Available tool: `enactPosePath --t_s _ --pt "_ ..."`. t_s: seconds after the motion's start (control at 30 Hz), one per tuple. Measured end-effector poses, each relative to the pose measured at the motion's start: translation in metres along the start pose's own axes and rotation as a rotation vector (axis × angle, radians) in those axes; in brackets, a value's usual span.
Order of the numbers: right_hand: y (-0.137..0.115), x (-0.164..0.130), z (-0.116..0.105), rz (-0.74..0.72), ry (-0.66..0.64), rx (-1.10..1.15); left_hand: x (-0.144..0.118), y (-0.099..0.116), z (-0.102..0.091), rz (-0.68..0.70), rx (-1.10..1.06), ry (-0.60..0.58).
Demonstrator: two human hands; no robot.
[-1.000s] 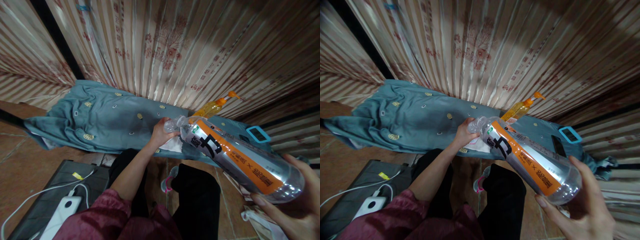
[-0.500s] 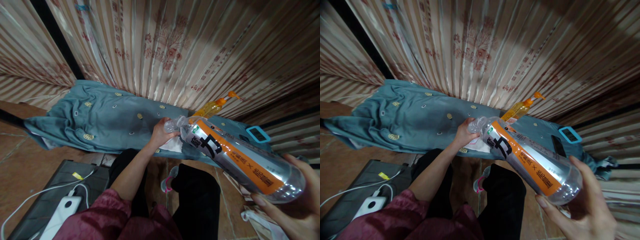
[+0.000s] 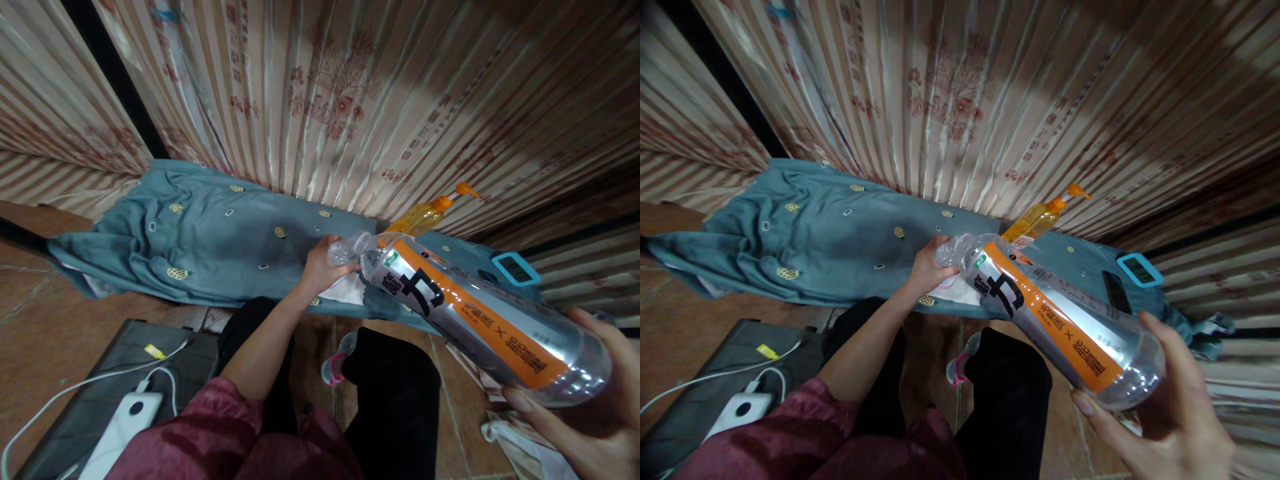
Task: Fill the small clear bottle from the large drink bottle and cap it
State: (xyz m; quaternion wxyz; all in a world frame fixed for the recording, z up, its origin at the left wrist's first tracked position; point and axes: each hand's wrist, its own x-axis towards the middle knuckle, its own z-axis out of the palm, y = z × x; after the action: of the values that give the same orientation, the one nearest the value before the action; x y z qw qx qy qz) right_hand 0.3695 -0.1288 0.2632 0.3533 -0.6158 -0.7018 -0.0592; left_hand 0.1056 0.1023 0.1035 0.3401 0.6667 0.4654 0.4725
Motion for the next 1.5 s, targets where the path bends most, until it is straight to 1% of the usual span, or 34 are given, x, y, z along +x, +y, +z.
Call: enactPosePath --t_s 0.13,0.27,0.33,0.43,0.6,0.77,1.07,1.27,1.5 --pt "-0.008 0.001 0.003 0.017 0.026 0.025 0.0 -0.001 0.0 -0.001 -0.006 0.005" --pt "-0.021 0.004 0.007 0.095 0.047 0.002 0.0 -0.002 0.001 0.016 -0.025 0.006" --pt "-0.023 0.005 0.008 0.102 0.052 -0.006 0.0 -0.003 0.001 0.01 -0.028 0.004" --pt "-0.023 0.004 0.008 0.093 0.053 -0.011 0.0 -0.002 0.001 -0.004 -0.026 0.004" --pt "-0.022 0.001 0.007 0.168 0.047 0.059 0.0 0.001 0.0 -0.023 -0.02 -0.005" --pt "-0.023 -0.001 0.008 0.187 0.062 0.071 0.0 0.001 0.0 -0.013 -0.022 0.007" --pt "-0.023 0.0 0.009 0.155 0.066 0.022 0.0 0.0 -0.001 -0.011 0.025 -0.008" --pt "-0.023 -0.002 0.01 0.131 0.067 0.013 0.0 -0.002 0.0 -0.019 0.002 0.006" --pt "-0.024 -0.001 0.012 0.177 0.085 0.045 0.0 -0.003 0.0 -0.01 -0.003 0.001"
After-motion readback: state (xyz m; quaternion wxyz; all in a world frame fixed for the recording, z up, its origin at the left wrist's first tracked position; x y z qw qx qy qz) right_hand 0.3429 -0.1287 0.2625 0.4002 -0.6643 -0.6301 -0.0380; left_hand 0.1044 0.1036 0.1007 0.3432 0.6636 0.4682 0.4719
